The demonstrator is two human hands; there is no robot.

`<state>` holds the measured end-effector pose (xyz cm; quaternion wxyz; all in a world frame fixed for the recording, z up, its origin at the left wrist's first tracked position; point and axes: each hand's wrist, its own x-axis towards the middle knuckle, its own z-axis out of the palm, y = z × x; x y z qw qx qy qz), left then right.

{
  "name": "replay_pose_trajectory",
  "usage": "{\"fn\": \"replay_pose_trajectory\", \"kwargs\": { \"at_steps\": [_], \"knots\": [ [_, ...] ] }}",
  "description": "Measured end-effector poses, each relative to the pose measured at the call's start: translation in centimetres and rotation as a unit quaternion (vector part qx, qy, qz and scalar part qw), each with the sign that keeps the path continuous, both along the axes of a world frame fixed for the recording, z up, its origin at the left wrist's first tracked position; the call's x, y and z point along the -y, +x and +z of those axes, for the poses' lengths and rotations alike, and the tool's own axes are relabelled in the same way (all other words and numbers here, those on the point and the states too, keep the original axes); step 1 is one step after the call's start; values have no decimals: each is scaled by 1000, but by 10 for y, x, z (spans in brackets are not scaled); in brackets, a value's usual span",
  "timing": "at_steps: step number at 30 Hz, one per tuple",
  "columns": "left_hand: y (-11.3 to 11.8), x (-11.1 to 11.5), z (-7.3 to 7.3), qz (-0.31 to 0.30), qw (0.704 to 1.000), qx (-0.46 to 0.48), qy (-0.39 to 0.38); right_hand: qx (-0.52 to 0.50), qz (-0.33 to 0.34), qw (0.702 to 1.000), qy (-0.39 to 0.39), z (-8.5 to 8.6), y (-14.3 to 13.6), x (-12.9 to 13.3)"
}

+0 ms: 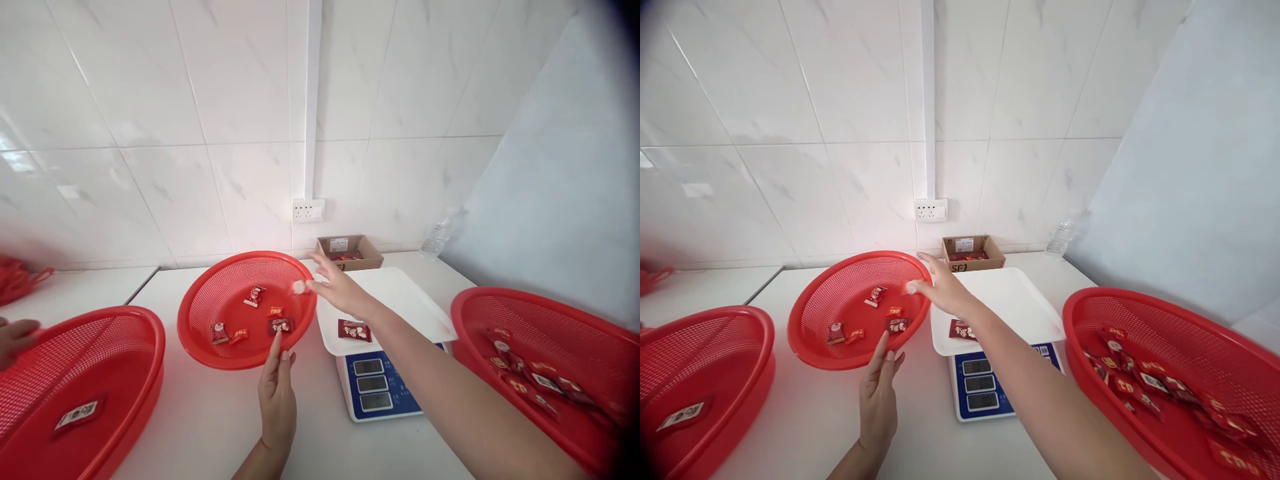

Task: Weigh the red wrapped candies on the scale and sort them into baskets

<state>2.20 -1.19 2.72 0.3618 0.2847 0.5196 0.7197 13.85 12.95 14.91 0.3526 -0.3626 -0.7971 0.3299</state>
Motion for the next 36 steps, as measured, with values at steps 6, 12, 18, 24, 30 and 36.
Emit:
{"fn": "replay_pose_trajectory", "kwargs": {
  "at_steps": [6,12,18,24,30,36],
  "knots": [
    [-3,-1,4,18,1000,6,-5,263,-6,964,-48,-12,39,21],
    [2,4,3,-18,999,-2,-39,338,-28,939,-57,-38,74,29],
    [2,4,3,-20,998,-26,-49,90,-81,992,-46,-19,31,22],
    [-1,3,10,-4,995,-81,-59,-20,4,997,81,5,28,44],
    [0,0,11,-16,992,-87,-89,173,-213,958,81,-5,165,37],
    [6,-5,4,-32,994,-87,-54,377,-264,873,-163,-21,282,46]
  ]
}}
